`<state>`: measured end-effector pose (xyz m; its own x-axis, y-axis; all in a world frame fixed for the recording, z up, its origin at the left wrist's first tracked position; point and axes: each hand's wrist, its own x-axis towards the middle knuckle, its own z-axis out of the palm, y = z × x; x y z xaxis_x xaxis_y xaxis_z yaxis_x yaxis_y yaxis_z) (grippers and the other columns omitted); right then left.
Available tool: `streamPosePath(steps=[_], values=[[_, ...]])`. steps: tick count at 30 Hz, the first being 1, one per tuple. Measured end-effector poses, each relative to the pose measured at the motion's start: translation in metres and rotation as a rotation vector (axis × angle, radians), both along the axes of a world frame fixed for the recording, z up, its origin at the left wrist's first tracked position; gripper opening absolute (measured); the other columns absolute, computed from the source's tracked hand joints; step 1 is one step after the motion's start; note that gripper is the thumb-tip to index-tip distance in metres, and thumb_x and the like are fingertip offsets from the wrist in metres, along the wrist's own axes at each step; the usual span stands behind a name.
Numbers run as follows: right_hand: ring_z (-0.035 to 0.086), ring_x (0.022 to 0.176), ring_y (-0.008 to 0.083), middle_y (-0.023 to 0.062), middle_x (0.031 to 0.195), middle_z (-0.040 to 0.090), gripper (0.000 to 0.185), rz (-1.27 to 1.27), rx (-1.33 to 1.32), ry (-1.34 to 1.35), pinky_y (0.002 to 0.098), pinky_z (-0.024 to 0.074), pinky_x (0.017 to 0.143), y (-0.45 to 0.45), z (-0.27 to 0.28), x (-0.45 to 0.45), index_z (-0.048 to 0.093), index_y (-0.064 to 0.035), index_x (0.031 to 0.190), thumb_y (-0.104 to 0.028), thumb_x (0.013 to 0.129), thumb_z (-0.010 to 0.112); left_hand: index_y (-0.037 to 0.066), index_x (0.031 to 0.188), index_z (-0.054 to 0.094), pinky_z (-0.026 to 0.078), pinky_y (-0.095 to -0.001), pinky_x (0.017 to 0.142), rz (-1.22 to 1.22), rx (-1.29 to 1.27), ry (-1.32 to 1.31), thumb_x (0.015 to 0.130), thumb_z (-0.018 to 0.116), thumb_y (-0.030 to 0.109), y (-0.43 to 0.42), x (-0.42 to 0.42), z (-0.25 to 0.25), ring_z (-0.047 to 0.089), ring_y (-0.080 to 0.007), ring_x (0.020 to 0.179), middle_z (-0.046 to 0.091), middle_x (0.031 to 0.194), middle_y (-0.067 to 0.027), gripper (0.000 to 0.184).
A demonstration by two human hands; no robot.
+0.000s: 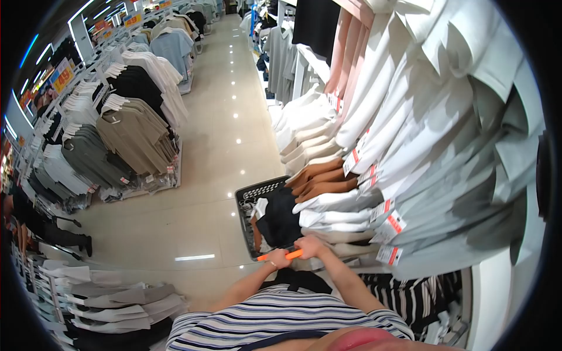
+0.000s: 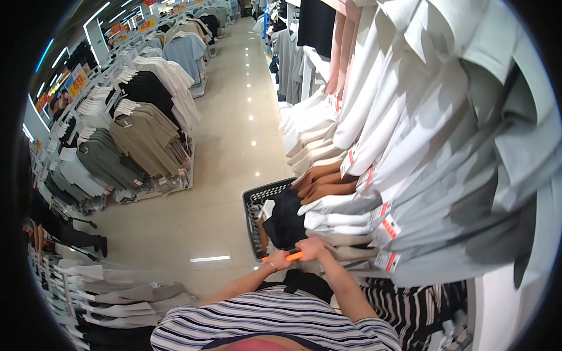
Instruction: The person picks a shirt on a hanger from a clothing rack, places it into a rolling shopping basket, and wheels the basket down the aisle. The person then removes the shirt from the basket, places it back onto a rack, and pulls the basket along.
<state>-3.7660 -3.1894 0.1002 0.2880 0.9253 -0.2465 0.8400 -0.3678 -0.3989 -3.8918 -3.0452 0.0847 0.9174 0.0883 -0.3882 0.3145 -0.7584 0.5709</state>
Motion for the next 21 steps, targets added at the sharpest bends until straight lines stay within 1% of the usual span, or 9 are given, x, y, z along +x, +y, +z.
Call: streamPosePath(steps=[1, 2, 3, 6, 8, 11, 14, 17, 21], values=[[0.062, 0.078, 0.027, 0.0077, 0.081, 0.062, 0.033, -0.002, -0.014, -0.008, 0.042, 0.0481, 0.066, 0.007, 0.004, 0.005, 0.061, -0.0127, 0.08, -0.038, 0.059, 0.064, 0.01, 0.082, 0.067, 0.05, -0.0432, 0.072, -0.004, 0.004, 0.035, 0.065, 0.059, 0.035, 0.005, 0.006, 0.005, 0.063, -0.0353, 0.076, 0.064, 0.077, -0.0178, 0.031], [0.062, 0.079, 0.0266, 0.0075, 0.081, 0.062, 0.032, -0.017, -0.005, 0.011, 0.0418, 0.0479, 0.067, 0.012, 0.008, 0.011, 0.061, -0.0127, 0.08, -0.036, 0.058, 0.065, 0.01, 0.081, 0.067, 0.05, -0.0435, 0.071, -0.004, 0.002, 0.008, 0.064, 0.059, 0.035, 0.01, 0.011, 0.004, 0.063, -0.0352, 0.075, 0.064, 0.076, -0.0178, 0.032], [0.062, 0.079, 0.0266, 0.0077, 0.081, 0.062, 0.031, 0.005, 0.035, 0.027, 0.0414, 0.0479, 0.067, 0.017, 0.0, 0.018, 0.061, -0.0118, 0.08, -0.033, 0.058, 0.065, 0.01, 0.081, 0.067, 0.05, -0.043, 0.072, 0.003, 0.012, 0.033, 0.064, 0.059, 0.036, 0.016, 0.018, 0.003, 0.063, -0.0347, 0.076, 0.065, 0.077, -0.0168, 0.032], [0.061, 0.08, 0.0264, 0.0082, 0.084, 0.063, 0.034, 0.039, 0.014, 0.08, 0.0386, 0.0481, 0.071, 0.032, 0.011, 0.039, 0.061, -0.0104, 0.085, -0.032, 0.059, 0.067, 0.012, 0.084, 0.067, 0.05, -0.0418, 0.073, 0.017, 0.035, 0.037, 0.063, 0.06, 0.038, 0.029, 0.032, -0.001, 0.062, -0.0331, 0.078, 0.065, 0.079, -0.0149, 0.034], [0.061, 0.082, 0.0266, 0.0086, 0.085, 0.063, 0.035, 0.051, 0.037, 0.098, 0.0383, 0.0483, 0.071, 0.043, 0.017, 0.047, 0.061, -0.0102, 0.086, -0.031, 0.059, 0.068, 0.012, 0.084, 0.067, 0.05, -0.0418, 0.072, 0.043, 0.042, -0.001, 0.063, 0.06, 0.038, 0.038, 0.041, 0.0, 0.062, -0.0326, 0.077, 0.065, 0.078, -0.0147, 0.034], [0.061, 0.079, 0.0273, 0.0091, 0.083, 0.062, 0.033, 0.055, 0.087, 0.153, 0.0387, 0.0482, 0.069, 0.058, 0.028, 0.06, 0.06, -0.0098, 0.081, -0.03, 0.057, 0.068, 0.013, 0.082, 0.066, 0.05, -0.0413, 0.069, 0.09, 0.084, -0.006, 0.062, 0.062, 0.04, 0.05, 0.049, 0.01, 0.062, -0.0318, 0.074, 0.064, 0.075, -0.0131, 0.034], [0.061, 0.079, 0.0273, 0.0089, 0.083, 0.061, 0.033, 0.057, 0.08, 0.139, 0.0386, 0.0484, 0.069, 0.071, 0.024, 0.074, 0.06, -0.0097, 0.082, -0.03, 0.057, 0.068, 0.013, 0.081, 0.065, 0.05, -0.0414, 0.067, 0.103, 0.092, -0.012, 0.062, 0.063, 0.041, 0.062, 0.06, 0.01, 0.062, -0.0314, 0.073, 0.064, 0.073, -0.0123, 0.034], [0.061, 0.079, 0.0271, 0.0087, 0.083, 0.061, 0.033, 0.093, 0.108, 0.159, 0.0386, 0.0485, 0.069, 0.087, 0.008, 0.09, 0.06, -0.0097, 0.083, -0.029, 0.057, 0.068, 0.013, 0.081, 0.065, 0.05, -0.0412, 0.067, 0.107, 0.089, -0.019, 0.061, 0.063, 0.042, 0.076, 0.075, 0.013, 0.062, -0.0312, 0.072, 0.064, 0.073, -0.0125, 0.035], [0.061, 0.078, 0.026, 0.0078, 0.083, 0.062, 0.033, 0.078, 0.114, 0.114, 0.0367, 0.0488, 0.068, 0.107, 0.009, 0.104, 0.061, -0.0094, 0.083, -0.03, 0.058, 0.069, 0.012, 0.078, 0.065, 0.05, -0.0397, 0.066, 0.092, 0.084, -0.021, 0.061, 0.064, 0.041, 0.099, 0.091, 0.008, 0.062, -0.0308, 0.072, 0.064, 0.072, -0.0126, 0.034]])
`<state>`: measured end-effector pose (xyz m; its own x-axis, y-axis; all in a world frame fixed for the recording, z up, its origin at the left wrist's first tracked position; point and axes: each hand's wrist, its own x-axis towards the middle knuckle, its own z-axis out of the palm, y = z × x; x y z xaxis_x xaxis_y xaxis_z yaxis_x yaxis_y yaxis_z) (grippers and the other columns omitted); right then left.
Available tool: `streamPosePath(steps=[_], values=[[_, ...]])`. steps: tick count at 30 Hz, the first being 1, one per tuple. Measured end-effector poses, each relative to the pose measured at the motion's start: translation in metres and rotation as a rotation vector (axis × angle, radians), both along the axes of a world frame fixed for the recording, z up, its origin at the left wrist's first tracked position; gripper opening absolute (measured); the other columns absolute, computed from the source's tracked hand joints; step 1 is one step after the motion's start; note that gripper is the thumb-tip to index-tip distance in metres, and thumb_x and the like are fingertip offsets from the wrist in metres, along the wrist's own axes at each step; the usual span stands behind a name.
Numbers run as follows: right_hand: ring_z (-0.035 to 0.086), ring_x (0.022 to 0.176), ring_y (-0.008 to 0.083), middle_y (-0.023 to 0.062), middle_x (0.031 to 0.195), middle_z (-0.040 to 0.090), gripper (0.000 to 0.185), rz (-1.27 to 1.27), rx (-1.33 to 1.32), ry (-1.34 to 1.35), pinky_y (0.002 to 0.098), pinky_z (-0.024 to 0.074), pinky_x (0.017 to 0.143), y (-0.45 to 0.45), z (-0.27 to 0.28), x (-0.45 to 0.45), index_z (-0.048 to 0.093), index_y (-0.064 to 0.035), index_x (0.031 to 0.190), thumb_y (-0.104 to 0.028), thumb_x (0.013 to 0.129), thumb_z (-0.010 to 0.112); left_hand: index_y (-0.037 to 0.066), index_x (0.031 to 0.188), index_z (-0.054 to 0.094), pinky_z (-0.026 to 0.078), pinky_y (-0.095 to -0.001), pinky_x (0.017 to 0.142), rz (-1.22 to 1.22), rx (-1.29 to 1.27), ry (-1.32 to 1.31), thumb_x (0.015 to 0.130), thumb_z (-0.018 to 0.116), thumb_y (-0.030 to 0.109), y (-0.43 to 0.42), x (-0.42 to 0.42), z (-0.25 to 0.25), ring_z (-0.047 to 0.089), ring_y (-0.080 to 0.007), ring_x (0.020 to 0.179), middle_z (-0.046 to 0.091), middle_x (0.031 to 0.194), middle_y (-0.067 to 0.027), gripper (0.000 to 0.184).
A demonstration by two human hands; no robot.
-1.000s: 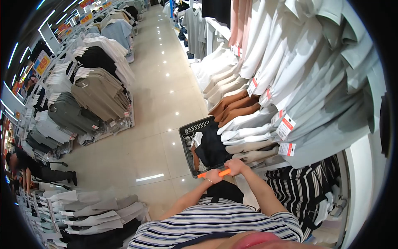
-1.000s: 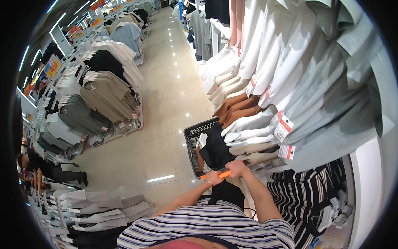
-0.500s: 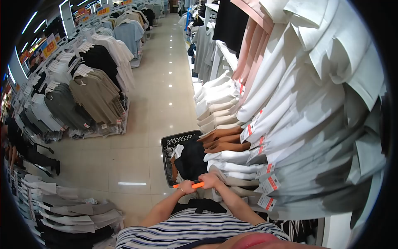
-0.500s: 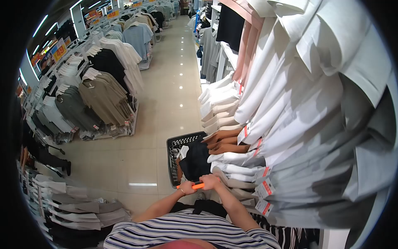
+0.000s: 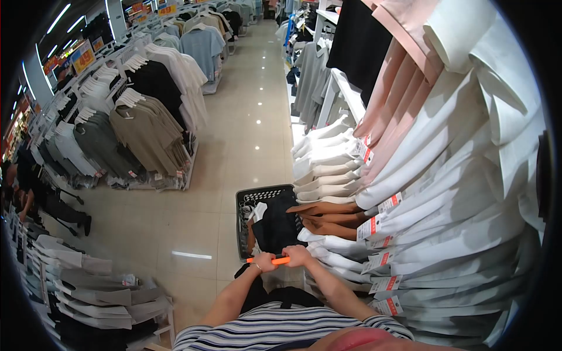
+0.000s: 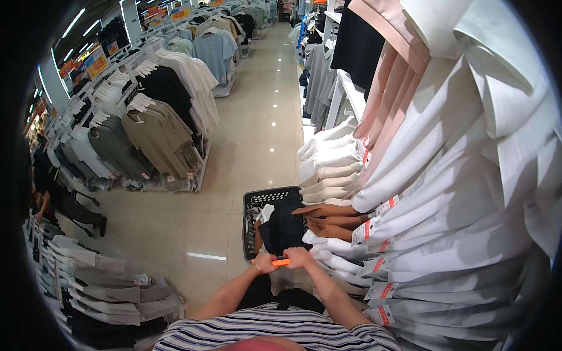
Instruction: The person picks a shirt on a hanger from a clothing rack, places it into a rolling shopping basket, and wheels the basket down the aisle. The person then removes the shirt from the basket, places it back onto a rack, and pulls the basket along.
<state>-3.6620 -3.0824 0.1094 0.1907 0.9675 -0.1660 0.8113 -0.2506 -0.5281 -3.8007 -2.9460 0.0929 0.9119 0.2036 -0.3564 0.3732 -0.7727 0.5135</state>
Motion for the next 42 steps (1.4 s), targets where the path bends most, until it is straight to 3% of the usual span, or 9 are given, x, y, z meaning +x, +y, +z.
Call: streamPosePath(steps=[13, 16, 21, 38, 42], values=[[0.061, 0.081, 0.0262, 0.0081, 0.084, 0.062, 0.034, -0.085, -0.043, -0.002, 0.0373, 0.0487, 0.07, 0.082, 0.001, 0.057, 0.061, -0.01, 0.084, -0.029, 0.057, 0.069, 0.01, 0.077, 0.066, 0.05, -0.0401, 0.066, -0.064, -0.016, -0.059, 0.06, 0.065, 0.039, 0.093, 0.069, -0.015, 0.062, -0.0318, 0.07, 0.064, 0.071, -0.0144, 0.034], [0.061, 0.081, 0.027, 0.0085, 0.084, 0.062, 0.032, -0.12, -0.054, 0.02, 0.0386, 0.0485, 0.071, 0.1, 0.006, 0.069, 0.061, -0.0101, 0.084, -0.028, 0.058, 0.067, 0.015, 0.084, 0.068, 0.051, -0.0412, 0.071, -0.104, -0.004, 0.022, 0.063, 0.061, 0.04, 0.115, 0.087, -0.005, 0.063, -0.0314, 0.077, 0.065, 0.078, -0.0125, 0.034], [0.061, 0.083, 0.0259, 0.0071, 0.086, 0.062, 0.035, -0.133, -0.084, -0.007, 0.0385, 0.049, 0.07, 0.13, 0.003, 0.093, 0.061, -0.0116, 0.084, -0.032, 0.058, 0.068, 0.014, 0.084, 0.068, 0.05, -0.0421, 0.073, -0.124, -0.026, 0.019, 0.063, 0.062, 0.037, 0.147, 0.115, -0.001, 0.063, -0.0311, 0.078, 0.065, 0.079, -0.0134, 0.032], [0.061, 0.083, 0.0277, 0.0098, 0.086, 0.063, 0.036, -0.164, -0.136, 0.146, 0.039, 0.0497, 0.071, 0.22, -0.008, 0.187, 0.061, -0.0096, 0.087, -0.028, 0.058, 0.071, 0.012, 0.08, 0.067, 0.051, -0.0418, 0.07, -0.163, -0.02, -0.021, 0.058, 0.067, 0.036, 0.241, 0.212, 0.012, 0.062, -0.0333, 0.075, 0.064, 0.076, -0.0146, 0.033], [0.061, 0.084, 0.0287, 0.0106, 0.087, 0.063, 0.034, -0.173, -0.078, 0.118, 0.0405, 0.0497, 0.072, 0.24, -0.009, 0.212, 0.061, -0.0095, 0.088, -0.026, 0.058, 0.067, 0.014, 0.078, 0.065, 0.051, -0.0397, 0.064, -0.171, 0.034, -0.008, 0.058, 0.066, 0.042, 0.266, 0.241, 0.001, 0.063, -0.0293, 0.07, 0.064, 0.072, -0.0115, 0.035]])
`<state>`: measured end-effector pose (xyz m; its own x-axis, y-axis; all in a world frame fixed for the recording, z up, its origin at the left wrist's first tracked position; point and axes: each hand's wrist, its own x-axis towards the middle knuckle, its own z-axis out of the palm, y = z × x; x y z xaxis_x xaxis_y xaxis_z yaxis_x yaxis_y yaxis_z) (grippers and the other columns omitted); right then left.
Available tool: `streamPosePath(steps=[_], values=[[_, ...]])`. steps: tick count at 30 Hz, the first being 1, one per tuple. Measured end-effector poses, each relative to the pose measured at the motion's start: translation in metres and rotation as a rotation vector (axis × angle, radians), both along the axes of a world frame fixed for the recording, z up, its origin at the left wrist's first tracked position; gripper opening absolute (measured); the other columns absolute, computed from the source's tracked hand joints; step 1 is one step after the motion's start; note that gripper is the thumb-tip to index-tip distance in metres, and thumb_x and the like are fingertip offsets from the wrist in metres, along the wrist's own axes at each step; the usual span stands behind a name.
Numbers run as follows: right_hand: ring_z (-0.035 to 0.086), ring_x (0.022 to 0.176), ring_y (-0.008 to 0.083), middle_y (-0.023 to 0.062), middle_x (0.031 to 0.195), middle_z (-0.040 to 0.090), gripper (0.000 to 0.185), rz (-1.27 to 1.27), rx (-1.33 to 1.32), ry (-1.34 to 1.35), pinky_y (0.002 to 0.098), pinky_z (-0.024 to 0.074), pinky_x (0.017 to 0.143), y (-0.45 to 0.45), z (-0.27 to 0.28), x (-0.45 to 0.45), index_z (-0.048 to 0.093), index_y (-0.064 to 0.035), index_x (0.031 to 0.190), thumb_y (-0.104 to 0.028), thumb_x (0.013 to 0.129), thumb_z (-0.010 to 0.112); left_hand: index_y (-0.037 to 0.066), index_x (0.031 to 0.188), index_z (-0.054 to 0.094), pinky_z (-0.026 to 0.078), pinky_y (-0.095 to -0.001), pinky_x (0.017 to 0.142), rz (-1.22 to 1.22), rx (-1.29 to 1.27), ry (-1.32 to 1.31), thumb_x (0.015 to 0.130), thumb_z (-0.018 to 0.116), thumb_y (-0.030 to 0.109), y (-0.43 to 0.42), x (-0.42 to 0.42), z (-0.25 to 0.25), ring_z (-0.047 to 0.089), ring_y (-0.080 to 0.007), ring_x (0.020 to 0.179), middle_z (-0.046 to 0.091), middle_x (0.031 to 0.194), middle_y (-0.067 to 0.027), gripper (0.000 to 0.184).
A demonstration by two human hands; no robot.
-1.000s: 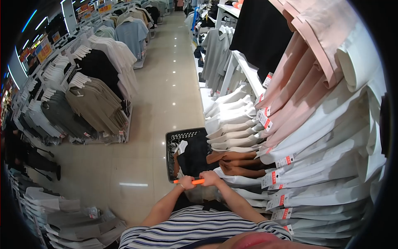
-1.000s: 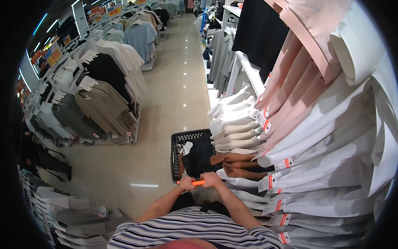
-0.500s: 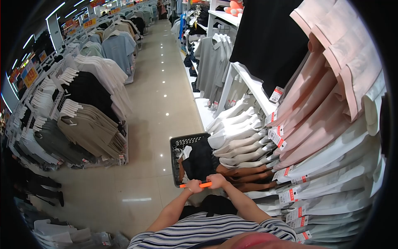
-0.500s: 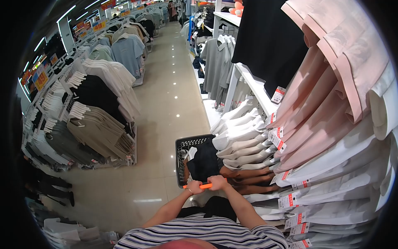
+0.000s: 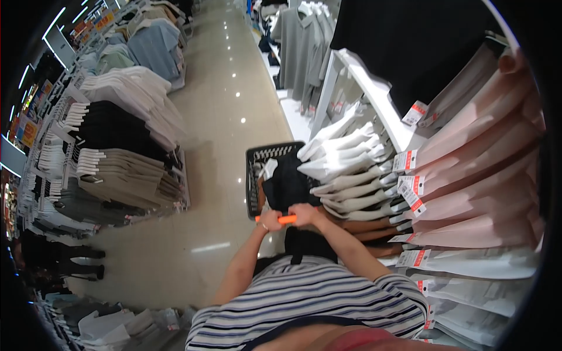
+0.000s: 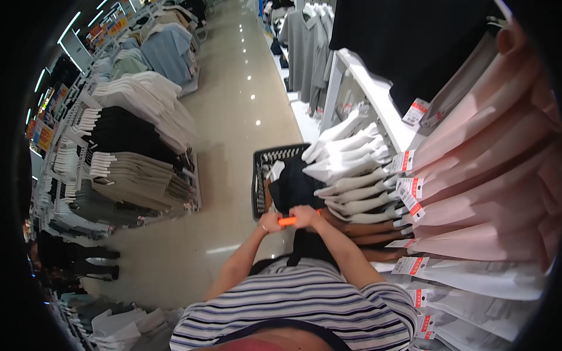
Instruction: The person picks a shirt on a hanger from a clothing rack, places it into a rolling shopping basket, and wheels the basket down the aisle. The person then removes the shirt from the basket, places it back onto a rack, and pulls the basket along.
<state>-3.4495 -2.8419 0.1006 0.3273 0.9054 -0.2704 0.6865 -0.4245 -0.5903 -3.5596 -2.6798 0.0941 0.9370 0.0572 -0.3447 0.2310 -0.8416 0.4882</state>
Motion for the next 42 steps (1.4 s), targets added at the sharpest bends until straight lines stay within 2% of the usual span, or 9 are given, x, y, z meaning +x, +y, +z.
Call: streamPosePath(steps=[6, 11, 14, 20, 26, 31, 40, 41, 42], values=[[0.059, 0.08, 0.0305, 0.0105, 0.082, 0.059, 0.029, -0.015, 0.201, 0.009, 0.0397, 0.0481, 0.069, 0.022, 0.0, 0.032, 0.059, -0.0072, 0.081, -0.022, 0.058, 0.067, 0.012, 0.072, 0.065, 0.051, -0.0405, 0.062, 0.003, 0.028, -0.062, 0.056, 0.068, 0.037, 0.027, 0.035, -0.002, 0.062, -0.0318, 0.068, 0.063, 0.07, -0.0128, 0.03], [0.059, 0.074, 0.0302, 0.0099, 0.077, 0.058, 0.026, 0.035, 0.412, 0.041, 0.0375, 0.0477, 0.064, 0.034, 0.0, 0.052, 0.057, -0.0073, 0.078, -0.025, 0.064, 0.07, 0.009, 0.069, 0.062, 0.05, -0.04, 0.064, 0.054, -0.031, 0.05, 0.053, 0.068, 0.032, 0.039, 0.056, 0.011, 0.062, -0.0318, 0.072, 0.063, 0.073, -0.0139, 0.028], [0.059, 0.07, 0.0285, 0.0089, 0.072, 0.058, 0.026, 0.005, 0.419, 0.049, 0.0378, 0.0477, 0.061, 0.038, 0.002, 0.06, 0.057, -0.008, 0.073, -0.029, 0.065, 0.07, 0.008, 0.067, 0.061, 0.049, -0.0405, 0.059, 0.069, -0.033, -0.063, 0.054, 0.069, 0.033, 0.043, 0.062, 0.008, 0.061, -0.0328, 0.065, 0.062, 0.066, -0.014, 0.029], [0.058, 0.063, 0.0272, 0.0085, 0.07, 0.057, 0.03, 0.045, 0.527, 0.048, 0.0355, 0.0466, 0.057, 0.05, 0.004, 0.087, 0.057, -0.006, 0.072, -0.032, 0.069, 0.071, 0.008, 0.068, 0.061, 0.048, -0.0398, 0.059, 0.1, -0.066, -0.063, 0.055, 0.069, 0.032, 0.053, 0.082, 0.005, 0.061, -0.0323, 0.067, 0.062, 0.068, -0.0147, 0.028], [0.057, 0.06, 0.0207, 0.0079, 0.068, 0.057, 0.024, -0.357, 0.384, 0.318, 0.0315, 0.0457, 0.056, 0.07, 0.008, 0.121, 0.058, -0.0034, 0.074, -0.026, 0.078, 0.066, 0.006, 0.068, 0.06, 0.048, -0.0396, 0.06, 0.113, -0.097, -0.05, 0.054, 0.069, 0.03, 0.066, 0.115, 0.009, 0.06, -0.033, 0.068, 0.061, 0.069, -0.0157, 0.029], [0.057, 0.061, 0.0213, 0.009, 0.07, 0.057, 0.011, -0.55, 0.425, 0.145, 0.0311, 0.0454, 0.057, 0.091, 0.001, 0.151, 0.057, -0.0042, 0.087, -0.011, 0.078, 0.058, 0.009, 0.071, 0.061, 0.049, -0.0413, 0.063, 0.107, -0.074, -0.032, 0.055, 0.067, 0.033, 0.083, 0.146, 0.004, 0.061, -0.0333, 0.07, 0.062, 0.07, -0.0152, 0.029], [0.051, 0.061, 0.0201, 0.0073, 0.076, 0.05, 0.025, -0.663, 0.418, 0.049, 0.0308, 0.0435, 0.058, 0.143, -0.014, 0.215, 0.057, -0.0057, 0.095, 0.001, 0.071, 0.053, 0.009, 0.072, 0.062, 0.049, -0.0414, 0.062, 0.103, -0.074, -0.082, 0.056, 0.067, 0.034, 0.126, 0.201, -0.003, 0.061, -0.0315, 0.066, 0.061, 0.067, -0.0144, 0.029], [0.055, 0.07, 0.0283, 0.0102, 0.079, 0.051, 0.025, -0.681, 0.344, 0.07, 0.0375, 0.0455, 0.064, 0.147, -0.01, 0.222, 0.055, -0.0081, 0.094, 0.0, 0.071, 0.053, 0.009, 0.072, 0.062, 0.049, -0.0417, 0.062, 0.109, -0.07, -0.104, 0.056, 0.067, 0.034, 0.131, 0.208, -0.008, 0.061, -0.0317, 0.066, 0.062, 0.067, -0.0144, 0.029], [0.056, 0.07, 0.028, 0.0095, 0.078, 0.051, 0.024, -0.697, 0.336, 0.052, 0.0377, 0.0455, 0.063, 0.154, -0.005, 0.228, 0.055, -0.0084, 0.094, 0.0, 0.071, 0.053, 0.009, 0.072, 0.062, 0.049, -0.0419, 0.061, 0.122, -0.058, -0.102, 0.057, 0.067, 0.034, 0.135, 0.215, -0.004, 0.061, -0.0318, 0.066, 0.062, 0.067, -0.014, 0.029]])
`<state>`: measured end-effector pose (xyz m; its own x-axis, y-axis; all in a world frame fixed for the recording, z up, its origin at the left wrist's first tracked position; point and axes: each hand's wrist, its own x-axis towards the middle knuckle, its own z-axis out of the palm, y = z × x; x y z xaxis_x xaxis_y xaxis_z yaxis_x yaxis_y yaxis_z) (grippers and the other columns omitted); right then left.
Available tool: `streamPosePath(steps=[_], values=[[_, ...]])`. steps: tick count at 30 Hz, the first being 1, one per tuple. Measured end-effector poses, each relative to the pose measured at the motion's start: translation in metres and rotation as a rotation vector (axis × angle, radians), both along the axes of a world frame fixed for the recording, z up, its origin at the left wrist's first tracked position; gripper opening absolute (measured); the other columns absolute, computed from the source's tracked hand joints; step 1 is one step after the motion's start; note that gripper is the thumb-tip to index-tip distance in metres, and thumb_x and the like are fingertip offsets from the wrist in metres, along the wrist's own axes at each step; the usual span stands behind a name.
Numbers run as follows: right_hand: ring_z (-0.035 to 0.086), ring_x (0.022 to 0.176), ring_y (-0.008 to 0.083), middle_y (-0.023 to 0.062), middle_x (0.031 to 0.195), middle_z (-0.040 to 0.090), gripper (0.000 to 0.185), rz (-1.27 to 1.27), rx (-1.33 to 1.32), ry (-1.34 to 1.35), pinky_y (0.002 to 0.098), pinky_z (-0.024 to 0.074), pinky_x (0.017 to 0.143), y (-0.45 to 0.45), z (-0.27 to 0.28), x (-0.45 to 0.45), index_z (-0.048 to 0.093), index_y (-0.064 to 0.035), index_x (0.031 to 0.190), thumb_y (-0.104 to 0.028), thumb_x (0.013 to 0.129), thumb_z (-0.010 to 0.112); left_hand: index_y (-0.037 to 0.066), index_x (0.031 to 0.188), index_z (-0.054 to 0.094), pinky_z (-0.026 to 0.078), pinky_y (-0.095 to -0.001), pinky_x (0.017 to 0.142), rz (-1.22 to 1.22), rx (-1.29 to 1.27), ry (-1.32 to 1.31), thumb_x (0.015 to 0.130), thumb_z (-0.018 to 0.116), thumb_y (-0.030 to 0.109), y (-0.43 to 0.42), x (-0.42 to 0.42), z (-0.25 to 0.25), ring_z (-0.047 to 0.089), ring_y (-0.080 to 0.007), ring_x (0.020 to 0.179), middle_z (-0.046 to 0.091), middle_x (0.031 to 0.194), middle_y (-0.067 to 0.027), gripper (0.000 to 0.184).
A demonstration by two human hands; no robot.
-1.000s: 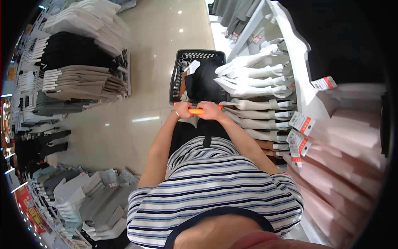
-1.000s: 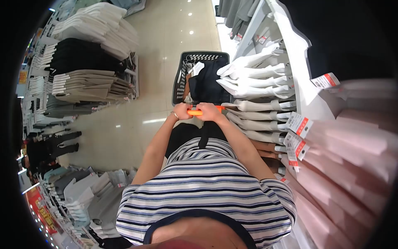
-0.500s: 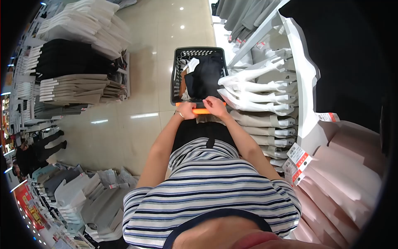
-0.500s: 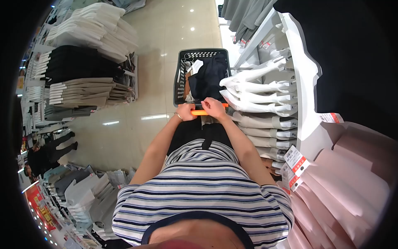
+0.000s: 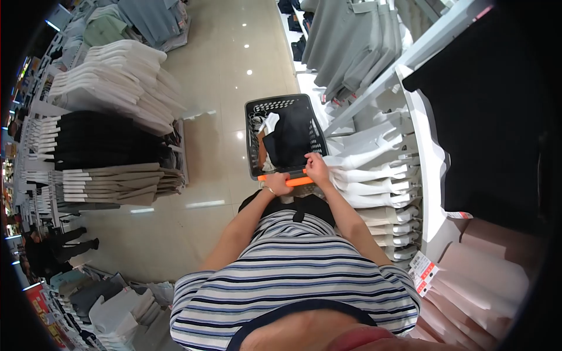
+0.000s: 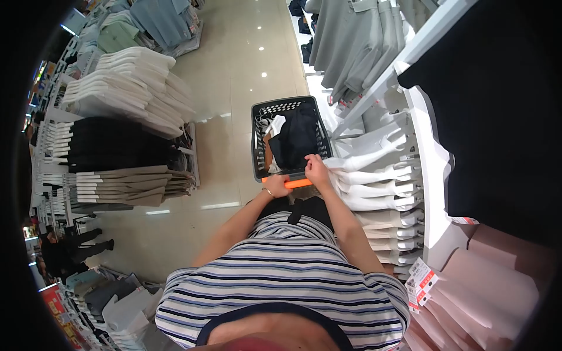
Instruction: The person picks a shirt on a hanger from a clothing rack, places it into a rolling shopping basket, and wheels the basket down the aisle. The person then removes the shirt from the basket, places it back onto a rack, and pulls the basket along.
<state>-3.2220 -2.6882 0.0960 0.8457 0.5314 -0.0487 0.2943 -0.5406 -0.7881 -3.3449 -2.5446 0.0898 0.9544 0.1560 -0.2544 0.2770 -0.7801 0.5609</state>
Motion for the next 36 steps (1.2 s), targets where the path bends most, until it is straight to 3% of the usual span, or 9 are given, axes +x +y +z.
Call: streamPosePath(steps=[2, 17, 23, 31, 36], values=[[0.051, 0.061, 0.0208, 0.0074, 0.075, 0.05, 0.026, -0.036, 0.011, -0.052, 0.0317, 0.0428, 0.057, 0.012, -0.011, 0.013, 0.058, -0.0073, 0.094, 0.002, 0.071, 0.053, 0.01, 0.072, 0.062, 0.049, -0.042, 0.062, -0.009, -0.019, -0.013, 0.057, 0.066, 0.035, 0.011, 0.013, -0.005, 0.061, -0.0318, 0.066, 0.062, 0.066, -0.0138, 0.03], [0.056, 0.062, 0.0254, 0.0111, 0.07, 0.056, 0.018, 0.049, 0.034, -0.025, 0.0339, 0.0452, 0.06, 0.085, 0.002, 0.097, 0.059, -0.0048, 0.091, -0.004, 0.073, 0.053, 0.009, 0.074, 0.063, 0.05, -0.0421, 0.064, 0.026, -0.043, 0.009, 0.059, 0.064, 0.032, 0.078, 0.092, 0.014, 0.062, -0.0328, 0.068, 0.063, 0.069, -0.0151, 0.027], [0.053, 0.056, 0.0213, 0.0067, 0.06, 0.052, 0.018, 0.064, 0.012, 0.041, 0.0328, 0.0431, 0.055, 0.117, -0.005, 0.134, 0.057, -0.007, 0.091, -0.006, 0.073, 0.057, 0.01, 0.072, 0.061, 0.049, -0.0413, 0.061, 0.056, -0.039, -0.004, 0.059, 0.065, 0.037, 0.108, 0.124, 0.01, 0.061, -0.0318, 0.067, 0.062, 0.067, -0.013, 0.031], [0.052, 0.051, 0.0245, 0.0082, 0.053, 0.05, 0.01, 0.113, -0.018, 0.092, 0.0381, 0.0398, 0.05, 0.158, -0.002, 0.175, 0.059, -0.012, 0.086, -0.009, 0.077, 0.058, 0.01, 0.075, 0.063, 0.049, -0.042, 0.063, 0.049, -0.024, 0.021, 0.058, 0.065, 0.035, 0.15, 0.163, 0.019, 0.062, -0.0317, 0.069, 0.063, 0.07, -0.0136, 0.03], [0.053, 0.053, 0.028, 0.0109, 0.054, 0.051, 0.007, 0.172, 0.045, 0.072, 0.0394, 0.04, 0.051, 0.177, -0.008, 0.198, 0.058, -0.0088, 0.084, -0.009, 0.077, 0.057, 0.011, 0.074, 0.063, 0.05, -0.0411, 0.063, 0.08, 0.011, 0.049, 0.058, 0.065, 0.036, 0.168, 0.183, 0.019, 0.062, -0.0311, 0.069, 0.063, 0.07, -0.0129, 0.031]])
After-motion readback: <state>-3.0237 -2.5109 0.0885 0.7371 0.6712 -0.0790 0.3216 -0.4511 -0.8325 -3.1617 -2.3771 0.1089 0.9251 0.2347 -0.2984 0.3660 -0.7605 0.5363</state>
